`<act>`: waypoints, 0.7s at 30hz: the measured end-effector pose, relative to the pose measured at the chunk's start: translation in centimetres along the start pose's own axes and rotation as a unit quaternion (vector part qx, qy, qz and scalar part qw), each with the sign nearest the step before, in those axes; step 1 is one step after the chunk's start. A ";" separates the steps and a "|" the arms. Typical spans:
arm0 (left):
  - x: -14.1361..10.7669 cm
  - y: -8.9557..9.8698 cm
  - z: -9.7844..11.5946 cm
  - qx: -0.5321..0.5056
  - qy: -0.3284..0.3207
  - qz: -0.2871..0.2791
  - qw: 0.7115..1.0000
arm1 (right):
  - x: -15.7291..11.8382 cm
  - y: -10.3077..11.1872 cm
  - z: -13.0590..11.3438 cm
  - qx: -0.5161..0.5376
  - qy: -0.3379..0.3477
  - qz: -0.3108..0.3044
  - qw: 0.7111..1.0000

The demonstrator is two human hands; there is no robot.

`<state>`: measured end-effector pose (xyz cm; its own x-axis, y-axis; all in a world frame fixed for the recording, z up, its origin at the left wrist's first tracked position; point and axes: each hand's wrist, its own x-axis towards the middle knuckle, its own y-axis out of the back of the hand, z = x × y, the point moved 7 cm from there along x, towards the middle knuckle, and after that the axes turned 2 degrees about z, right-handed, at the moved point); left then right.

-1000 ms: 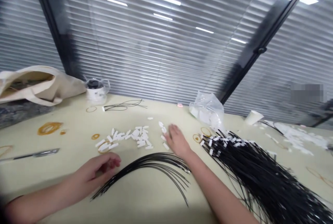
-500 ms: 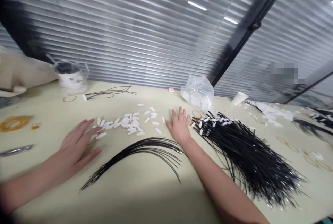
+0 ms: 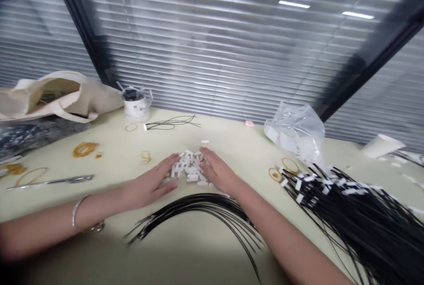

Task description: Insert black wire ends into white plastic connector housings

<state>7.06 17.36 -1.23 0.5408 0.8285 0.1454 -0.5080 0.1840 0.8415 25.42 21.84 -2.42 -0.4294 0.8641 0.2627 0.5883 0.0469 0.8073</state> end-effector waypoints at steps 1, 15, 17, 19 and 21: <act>0.2 0.3 -0.1 -0.020 -0.001 0.008 1.000 | -0.4 0.1 -0.4 0.010 0.000 0.005 1.000; 0.5 3.3 -1.9 -0.155 -0.068 -0.008 0.986 | -2.3 4.0 -0.7 0.032 -0.024 0.122 0.992; 0.4 4.3 -2.7 -0.110 -0.086 -0.030 0.990 | -3.2 3.8 -0.7 0.019 -0.009 0.132 0.991; 0.3 5.0 -3.4 -0.075 -0.100 -0.056 0.991 | -3.7 3.2 -0.8 0.012 0.006 0.126 0.992; 0.4 5.1 -3.5 -0.052 -0.108 -0.075 0.990 | -3.8 2.6 -0.9 0.010 0.016 0.115 0.993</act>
<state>2.31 20.46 1.27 0.7412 0.6565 0.1400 -0.4706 0.3595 0.8058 27.93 18.22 -0.84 -0.3031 0.8371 0.4553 0.6861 -0.1399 0.7139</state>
